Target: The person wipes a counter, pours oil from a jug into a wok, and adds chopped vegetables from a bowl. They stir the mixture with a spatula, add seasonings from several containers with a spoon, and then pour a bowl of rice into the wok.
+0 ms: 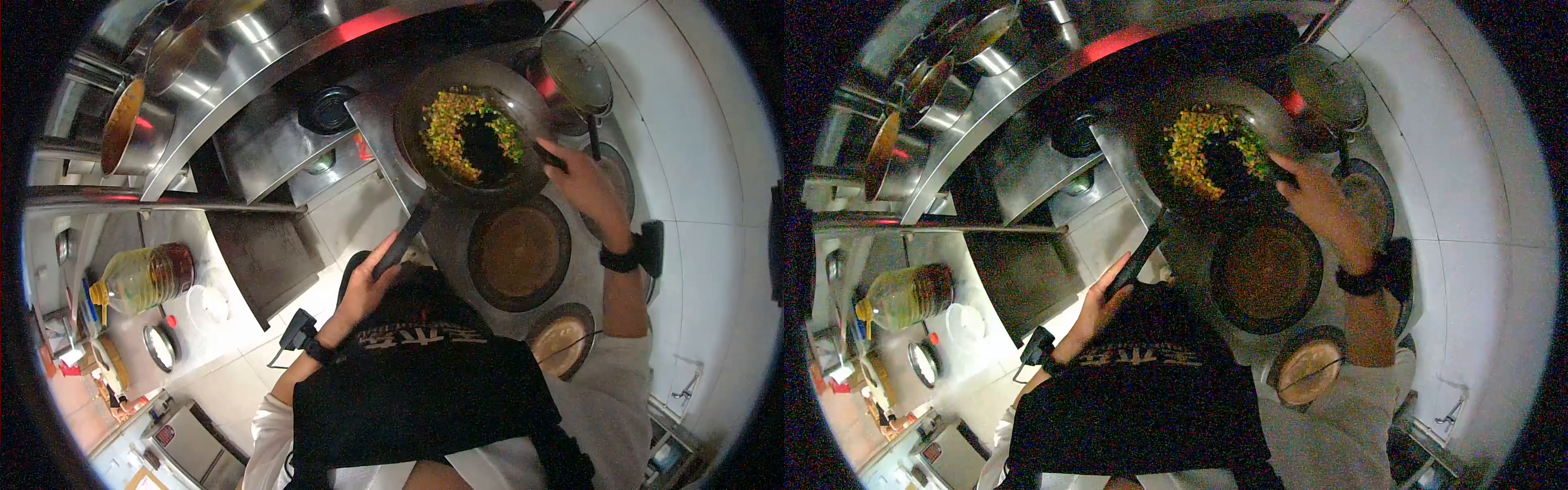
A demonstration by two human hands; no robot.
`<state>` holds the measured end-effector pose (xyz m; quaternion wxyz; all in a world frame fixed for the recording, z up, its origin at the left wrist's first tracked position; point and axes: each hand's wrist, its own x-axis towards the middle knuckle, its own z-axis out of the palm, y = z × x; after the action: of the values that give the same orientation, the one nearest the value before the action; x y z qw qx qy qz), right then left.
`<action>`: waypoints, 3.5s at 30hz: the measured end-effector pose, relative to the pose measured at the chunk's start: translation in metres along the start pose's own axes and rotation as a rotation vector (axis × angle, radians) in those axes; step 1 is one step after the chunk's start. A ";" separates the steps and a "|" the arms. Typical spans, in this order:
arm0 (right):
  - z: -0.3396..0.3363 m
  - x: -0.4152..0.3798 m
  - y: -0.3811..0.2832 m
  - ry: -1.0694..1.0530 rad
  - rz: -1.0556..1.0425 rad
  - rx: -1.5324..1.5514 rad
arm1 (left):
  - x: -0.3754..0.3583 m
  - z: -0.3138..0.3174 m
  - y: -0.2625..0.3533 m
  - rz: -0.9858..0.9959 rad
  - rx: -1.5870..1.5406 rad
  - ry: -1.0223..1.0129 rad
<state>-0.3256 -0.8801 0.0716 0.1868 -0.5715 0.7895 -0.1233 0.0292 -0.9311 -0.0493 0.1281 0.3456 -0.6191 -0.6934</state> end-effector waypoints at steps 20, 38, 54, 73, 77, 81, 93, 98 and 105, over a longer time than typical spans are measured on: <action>0.007 0.007 0.009 -0.084 -0.003 0.012 | -0.003 0.003 0.014 0.120 0.193 0.082; -0.024 -0.017 0.086 -0.410 0.537 0.624 | -0.017 -0.002 -0.005 -0.208 -0.210 0.233; -0.039 -0.002 0.036 -0.632 0.369 0.562 | -0.014 -0.004 0.001 -0.183 -0.156 0.220; 0.004 -0.001 0.024 -0.384 0.638 1.432 | -0.015 -0.009 0.006 -0.172 0.026 0.175; -0.055 -0.031 0.031 -0.541 0.595 0.967 | -0.013 -0.005 0.013 -0.183 -0.071 0.226; -0.047 -0.032 0.033 -0.652 0.649 0.726 | -0.011 -0.004 0.012 -0.166 -0.054 0.249; -0.101 -0.002 0.012 -0.516 0.639 0.158 | 0.015 0.002 0.019 -0.159 0.101 0.216; -0.047 0.030 0.048 -0.310 0.292 0.179 | 0.019 -0.005 0.029 -0.081 0.158 0.263; -0.050 0.053 0.008 -0.035 -0.110 -0.189 | 0.017 -0.018 0.028 -0.052 0.201 0.268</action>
<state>-0.3690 -0.9284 0.1055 0.1388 -0.6313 0.7615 -0.0484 0.0213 -0.9613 -0.0281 0.1563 0.4620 -0.6535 -0.5788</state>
